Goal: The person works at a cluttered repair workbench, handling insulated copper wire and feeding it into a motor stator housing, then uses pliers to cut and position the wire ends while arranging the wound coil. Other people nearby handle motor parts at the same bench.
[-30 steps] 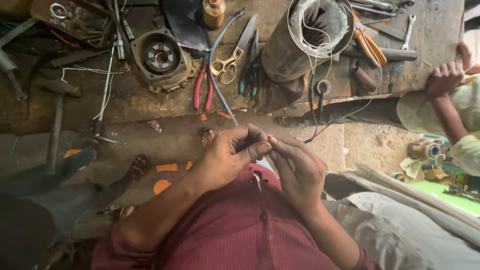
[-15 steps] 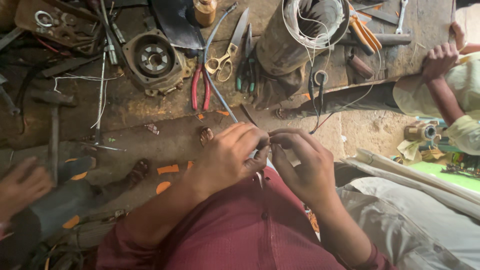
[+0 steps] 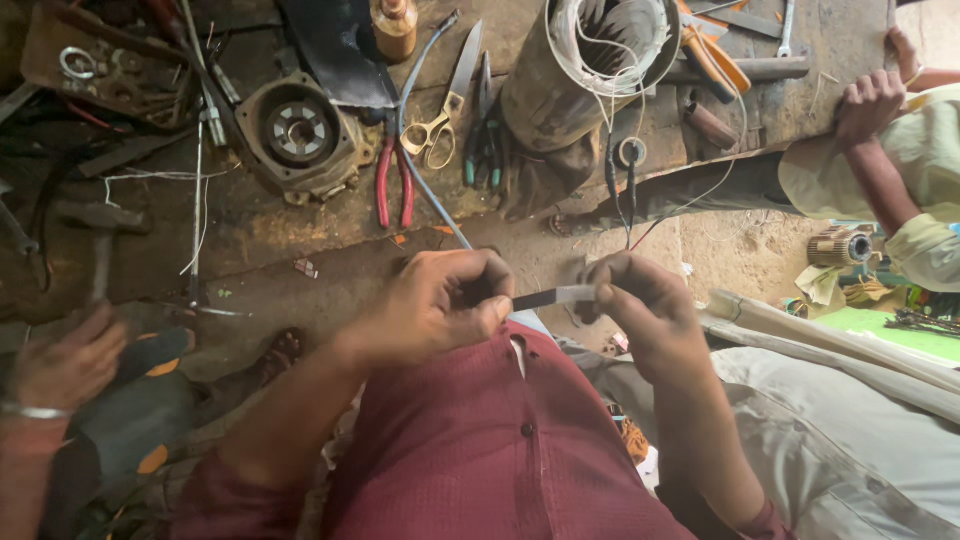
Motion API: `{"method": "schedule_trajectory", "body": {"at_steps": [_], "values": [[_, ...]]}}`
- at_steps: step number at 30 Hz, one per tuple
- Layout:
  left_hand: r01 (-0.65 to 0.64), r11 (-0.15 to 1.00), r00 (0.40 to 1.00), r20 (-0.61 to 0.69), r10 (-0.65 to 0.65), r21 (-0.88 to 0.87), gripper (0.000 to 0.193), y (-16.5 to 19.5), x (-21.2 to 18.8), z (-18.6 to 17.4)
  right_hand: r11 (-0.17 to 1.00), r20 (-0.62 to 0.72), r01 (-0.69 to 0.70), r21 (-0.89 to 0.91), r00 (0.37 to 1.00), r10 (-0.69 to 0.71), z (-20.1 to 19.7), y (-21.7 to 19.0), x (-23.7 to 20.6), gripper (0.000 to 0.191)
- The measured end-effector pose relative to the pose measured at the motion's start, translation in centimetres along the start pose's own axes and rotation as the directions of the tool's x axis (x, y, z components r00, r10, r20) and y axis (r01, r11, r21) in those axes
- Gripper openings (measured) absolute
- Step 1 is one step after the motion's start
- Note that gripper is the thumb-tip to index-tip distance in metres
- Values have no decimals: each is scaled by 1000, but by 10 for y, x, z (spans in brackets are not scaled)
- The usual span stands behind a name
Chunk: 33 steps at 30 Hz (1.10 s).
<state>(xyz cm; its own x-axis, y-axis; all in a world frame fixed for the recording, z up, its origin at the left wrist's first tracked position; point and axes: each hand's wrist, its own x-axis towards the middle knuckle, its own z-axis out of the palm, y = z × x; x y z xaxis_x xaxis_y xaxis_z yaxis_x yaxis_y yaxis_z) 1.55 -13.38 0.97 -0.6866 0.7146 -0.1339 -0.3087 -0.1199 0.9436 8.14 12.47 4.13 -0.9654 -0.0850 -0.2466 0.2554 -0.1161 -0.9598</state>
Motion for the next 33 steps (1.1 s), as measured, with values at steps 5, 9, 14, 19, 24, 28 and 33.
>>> {"method": "schedule_trajectory", "body": {"at_steps": [5,9,14,19,24,28,33], "values": [[-68,982,992,-95,86,176,17,2,7,7,675,-113,169,-718,929,-353,28,-2,-12,19],[-178,920,969,-101,226,349,16,2,11,22,610,-58,212,-764,918,-391,42,-4,-12,23],[-402,786,877,-48,477,469,18,-7,15,26,636,-73,257,-728,893,-445,46,-1,-12,16],[-504,645,786,-5,618,575,20,-15,16,31,647,-125,212,-733,893,-433,47,2,-17,12],[-469,678,809,-33,587,567,17,-15,17,30,667,-69,248,-703,909,-410,45,-2,-14,14],[-512,632,800,57,597,581,19,-12,15,26,580,-48,262,-772,884,-464,47,-4,-17,16],[-518,580,803,123,584,629,27,-8,14,24,476,34,323,-818,853,-521,40,7,-18,20]]}}
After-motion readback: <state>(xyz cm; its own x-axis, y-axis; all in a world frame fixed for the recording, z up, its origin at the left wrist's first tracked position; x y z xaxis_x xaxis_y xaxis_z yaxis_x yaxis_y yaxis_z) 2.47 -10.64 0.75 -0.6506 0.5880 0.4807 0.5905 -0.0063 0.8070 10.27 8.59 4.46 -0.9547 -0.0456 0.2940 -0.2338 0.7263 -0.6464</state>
